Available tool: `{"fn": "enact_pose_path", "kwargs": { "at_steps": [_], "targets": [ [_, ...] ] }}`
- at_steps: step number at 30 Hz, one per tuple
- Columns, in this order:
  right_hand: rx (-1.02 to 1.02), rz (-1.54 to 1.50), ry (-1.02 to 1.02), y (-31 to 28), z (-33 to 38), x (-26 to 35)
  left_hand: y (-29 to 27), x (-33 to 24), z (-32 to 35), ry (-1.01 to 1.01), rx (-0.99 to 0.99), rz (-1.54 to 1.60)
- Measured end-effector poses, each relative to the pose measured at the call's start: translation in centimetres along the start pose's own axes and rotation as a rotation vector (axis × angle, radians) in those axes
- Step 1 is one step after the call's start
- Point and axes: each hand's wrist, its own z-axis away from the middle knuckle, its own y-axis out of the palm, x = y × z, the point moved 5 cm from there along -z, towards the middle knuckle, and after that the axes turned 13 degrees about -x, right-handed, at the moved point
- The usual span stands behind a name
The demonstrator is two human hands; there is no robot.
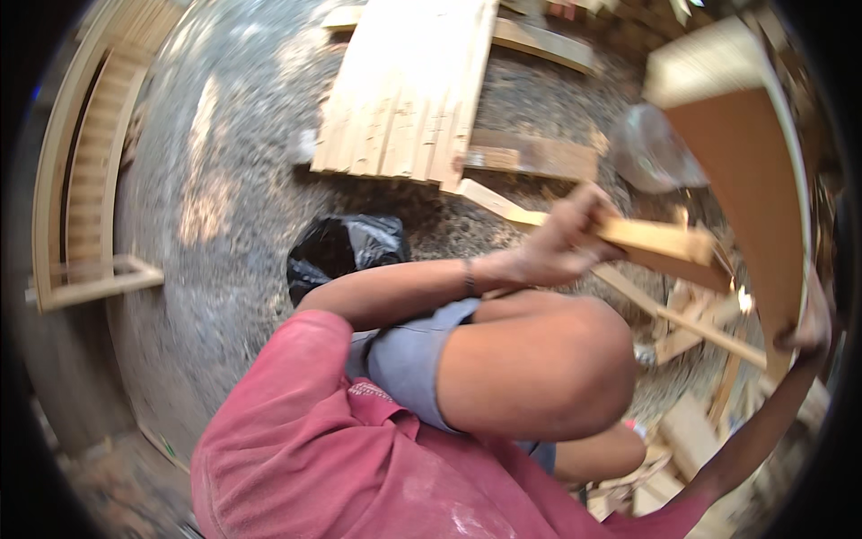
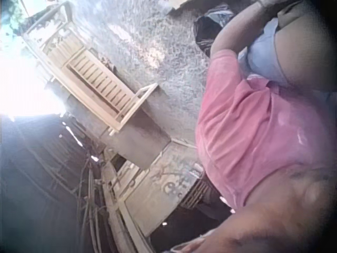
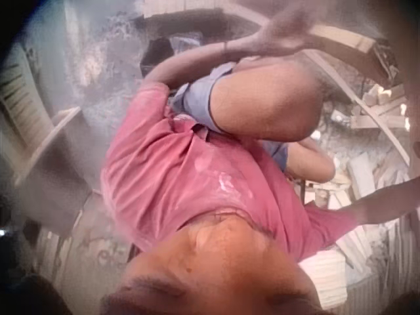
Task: The person assembles a rectangular wooden frame by hammering nails through joints, picking up additional nails from a plastic bag, and moving wooden slats to align them before securing the structure.
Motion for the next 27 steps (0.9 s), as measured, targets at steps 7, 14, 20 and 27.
{"fn": "enact_pose_path", "kwargs": {
  "at_steps": [7,14,20,27],
  "targets": [
    [-0.27,-0.044,0.314,1.2,2.6,-6.1,-0.8,3.1,1.4,0.239,-0.123,-0.104],
    [-0.128,-0.076,0.136,5.8,-7.0,1.2,-7.0,8.6,1.3,-0.069,-0.212,0.065],
    [-0.185,-0.11,0.081,5.5,-8.3,1.4,-8.7,8.1,-0.1,0.038,-0.282,-0.003],
    [-0.303,0.005,0.039,4.5,-8.2,0.9,-8.2,5.9,-1.9,-0.11,-0.09,0.3]
  ]
}}
